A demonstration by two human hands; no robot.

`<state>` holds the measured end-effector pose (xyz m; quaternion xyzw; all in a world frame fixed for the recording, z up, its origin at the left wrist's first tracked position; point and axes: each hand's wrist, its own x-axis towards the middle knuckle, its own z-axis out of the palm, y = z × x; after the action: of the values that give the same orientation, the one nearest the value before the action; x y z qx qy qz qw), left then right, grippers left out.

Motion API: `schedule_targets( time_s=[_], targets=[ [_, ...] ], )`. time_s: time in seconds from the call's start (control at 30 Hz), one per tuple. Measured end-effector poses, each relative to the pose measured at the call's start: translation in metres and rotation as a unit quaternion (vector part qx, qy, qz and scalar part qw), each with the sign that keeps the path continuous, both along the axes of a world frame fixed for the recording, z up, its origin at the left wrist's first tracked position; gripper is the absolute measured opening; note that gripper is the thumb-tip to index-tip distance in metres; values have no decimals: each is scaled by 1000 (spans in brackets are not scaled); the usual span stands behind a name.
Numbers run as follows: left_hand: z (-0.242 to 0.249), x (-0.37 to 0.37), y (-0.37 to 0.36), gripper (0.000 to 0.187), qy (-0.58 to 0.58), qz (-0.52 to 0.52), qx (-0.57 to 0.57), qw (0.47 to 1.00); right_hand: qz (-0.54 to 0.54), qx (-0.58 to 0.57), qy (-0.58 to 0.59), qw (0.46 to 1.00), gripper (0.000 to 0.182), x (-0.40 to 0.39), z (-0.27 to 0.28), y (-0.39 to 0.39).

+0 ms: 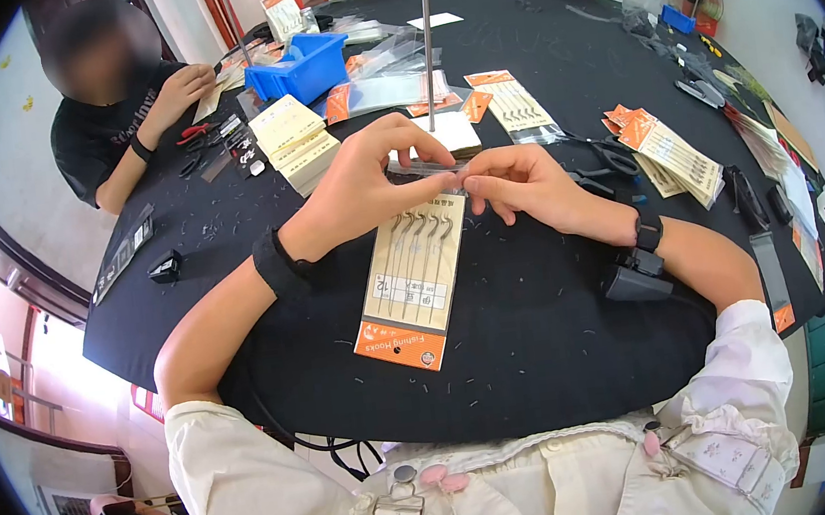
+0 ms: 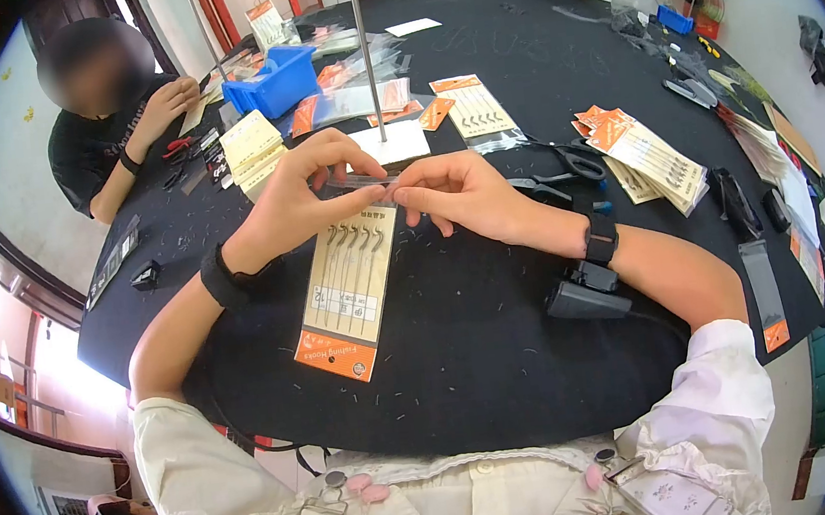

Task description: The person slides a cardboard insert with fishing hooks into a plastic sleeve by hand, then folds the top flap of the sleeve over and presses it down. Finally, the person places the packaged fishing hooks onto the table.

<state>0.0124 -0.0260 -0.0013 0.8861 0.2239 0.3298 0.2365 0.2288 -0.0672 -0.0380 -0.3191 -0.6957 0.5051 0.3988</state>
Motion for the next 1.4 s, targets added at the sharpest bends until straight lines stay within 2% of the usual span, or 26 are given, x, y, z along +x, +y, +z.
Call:
schedule_targets(
  time_s=[0.57,0.73,1.0,1.4],
  targets=[
    [-4,5,-5,12,-13,-43,28,999,33,-11,-29,999,22,0,-1,0],
    [-2,3,-5,8,4,-23,13,1000,30,-4,-42,999,22,-1,2,-2],
    [-4,1,-4,11,-8,14,-26,1000,18,-5,-47,999,21,-1,3,-1],
    [-7,-1,1,9,-21,116,27,993,-41,-22,4,999,20,3,-4,4]
  ],
)
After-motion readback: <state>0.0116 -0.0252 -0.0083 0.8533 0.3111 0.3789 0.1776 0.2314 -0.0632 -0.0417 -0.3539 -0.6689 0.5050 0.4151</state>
